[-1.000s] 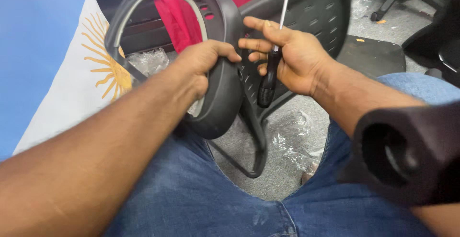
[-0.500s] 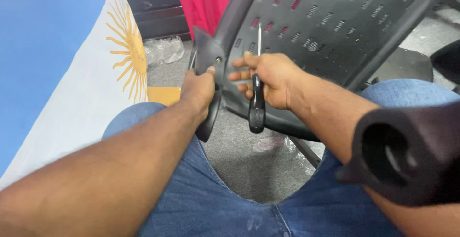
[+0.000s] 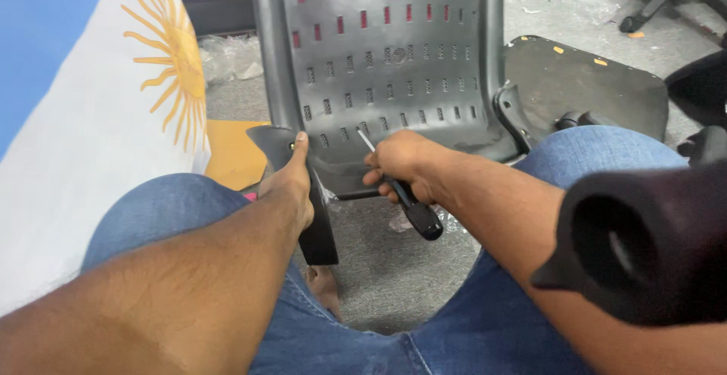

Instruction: The person uses a screwdriver to remove a cushion from a chair and then attaches the chair's armrests to the seat. The person works on one armrest at a time, securing it with screws.

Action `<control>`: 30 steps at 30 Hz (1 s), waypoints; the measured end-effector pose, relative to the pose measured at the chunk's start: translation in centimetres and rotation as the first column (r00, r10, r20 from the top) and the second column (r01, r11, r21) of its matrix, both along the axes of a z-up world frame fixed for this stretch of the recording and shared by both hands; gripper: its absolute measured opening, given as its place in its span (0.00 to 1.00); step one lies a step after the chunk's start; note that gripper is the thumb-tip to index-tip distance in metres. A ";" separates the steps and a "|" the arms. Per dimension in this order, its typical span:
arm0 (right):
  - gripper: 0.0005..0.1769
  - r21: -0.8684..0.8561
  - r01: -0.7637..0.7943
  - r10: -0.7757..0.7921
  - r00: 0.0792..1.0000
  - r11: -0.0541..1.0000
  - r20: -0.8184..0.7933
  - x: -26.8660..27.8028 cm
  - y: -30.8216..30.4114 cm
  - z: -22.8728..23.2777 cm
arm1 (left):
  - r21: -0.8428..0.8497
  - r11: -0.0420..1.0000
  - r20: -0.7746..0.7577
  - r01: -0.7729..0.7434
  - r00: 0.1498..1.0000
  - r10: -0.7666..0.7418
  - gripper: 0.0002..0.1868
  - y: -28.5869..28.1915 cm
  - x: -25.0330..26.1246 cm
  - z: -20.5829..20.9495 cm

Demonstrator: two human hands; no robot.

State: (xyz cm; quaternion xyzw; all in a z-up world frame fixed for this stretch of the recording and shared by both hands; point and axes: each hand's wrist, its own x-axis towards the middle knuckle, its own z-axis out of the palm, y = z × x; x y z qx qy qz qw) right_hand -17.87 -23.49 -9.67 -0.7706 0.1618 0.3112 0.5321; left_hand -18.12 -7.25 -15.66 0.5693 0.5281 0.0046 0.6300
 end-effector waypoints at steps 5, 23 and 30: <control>0.20 0.015 0.056 -0.056 0.998 0.998 -0.040 0.9 0.0 -2.4 | -0.034 0.999 -0.044 0.012 0.999 -0.013 0.52 -2.6 -0.6 -4.2; 0.14 0.195 0.047 -0.005 0.978 0.980 -0.210 -3.4 -0.9 0.8 | -0.333 0.855 0.055 0.397 0.914 -0.403 0.50 -3.6 -1.8 -8.0; 0.35 -0.161 -0.128 0.130 0.991 0.979 0.005 -11.7 -2.3 3.6 | -0.364 0.840 0.136 0.402 0.915 -0.379 0.48 -2.1 -3.0 -7.7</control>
